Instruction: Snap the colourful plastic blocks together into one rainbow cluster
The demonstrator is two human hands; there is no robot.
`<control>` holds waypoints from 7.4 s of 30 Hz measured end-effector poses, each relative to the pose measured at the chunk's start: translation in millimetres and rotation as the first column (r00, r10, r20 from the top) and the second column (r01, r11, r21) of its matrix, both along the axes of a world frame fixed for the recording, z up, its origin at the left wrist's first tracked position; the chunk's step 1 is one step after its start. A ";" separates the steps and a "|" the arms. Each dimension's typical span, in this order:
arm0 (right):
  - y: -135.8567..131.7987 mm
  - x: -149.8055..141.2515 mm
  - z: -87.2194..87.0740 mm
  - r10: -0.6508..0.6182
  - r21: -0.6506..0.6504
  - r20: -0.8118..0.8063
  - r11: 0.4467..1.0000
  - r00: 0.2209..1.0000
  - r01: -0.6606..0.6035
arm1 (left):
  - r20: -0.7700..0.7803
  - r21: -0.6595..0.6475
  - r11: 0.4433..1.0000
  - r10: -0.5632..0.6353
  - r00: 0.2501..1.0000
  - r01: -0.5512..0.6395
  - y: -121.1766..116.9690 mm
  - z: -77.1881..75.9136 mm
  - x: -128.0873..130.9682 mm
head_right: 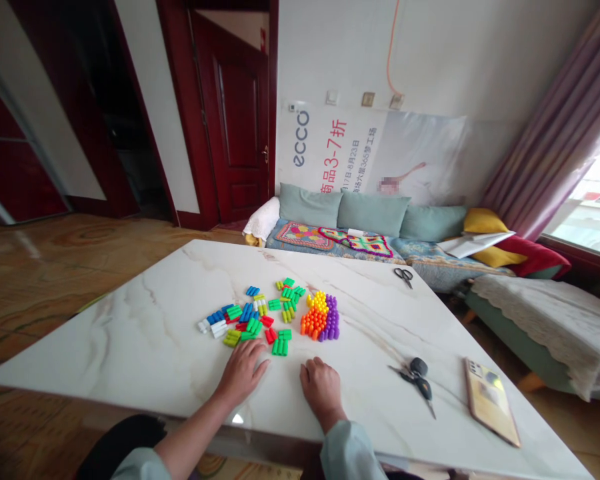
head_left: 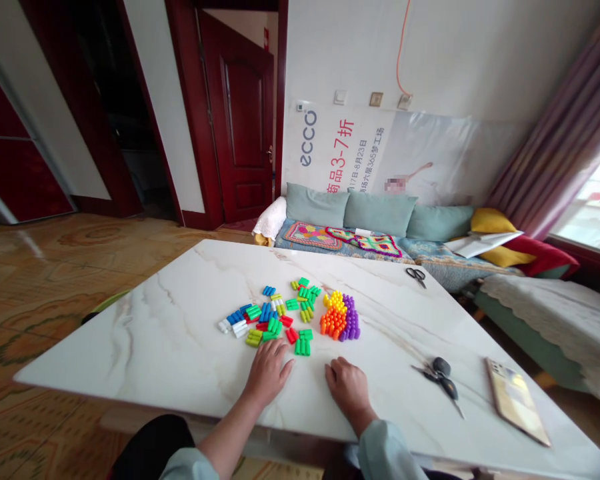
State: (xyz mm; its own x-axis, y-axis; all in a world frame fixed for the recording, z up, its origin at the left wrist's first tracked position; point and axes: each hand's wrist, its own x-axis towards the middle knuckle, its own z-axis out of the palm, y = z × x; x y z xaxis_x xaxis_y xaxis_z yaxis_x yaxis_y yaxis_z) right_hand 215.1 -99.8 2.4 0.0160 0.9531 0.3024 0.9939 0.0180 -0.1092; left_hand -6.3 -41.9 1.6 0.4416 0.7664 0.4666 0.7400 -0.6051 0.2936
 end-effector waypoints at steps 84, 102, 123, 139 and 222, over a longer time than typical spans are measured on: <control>13.7 44.2 -0.3 0.148 0.074 -0.131 0.988 0.980 -0.139 | -0.254 -0.165 0.986 -0.060 0.965 0.018 66.3 12.9 58.7; 14.9 45.0 -3.4 0.152 0.093 -0.164 0.986 0.975 -0.138 | 0.040 -0.466 0.872 -0.148 0.988 0.150 142.0 21.6 68.1; 15.6 44.7 -5.8 0.145 0.082 -0.175 0.988 0.974 -0.132 | 0.092 -0.397 0.918 0.063 0.994 -0.021 200.6 27.4 114.5; 16.3 45.8 -3.4 0.150 0.048 -0.182 0.988 0.972 -0.144 | 0.020 -0.429 0.899 -0.086 0.996 0.086 226.5 22.9 133.8; 18.9 49.2 -10.6 0.180 0.096 -0.151 0.981 0.972 -0.167 | -0.097 -0.394 0.913 0.071 0.993 -0.104 260.8 19.5 136.5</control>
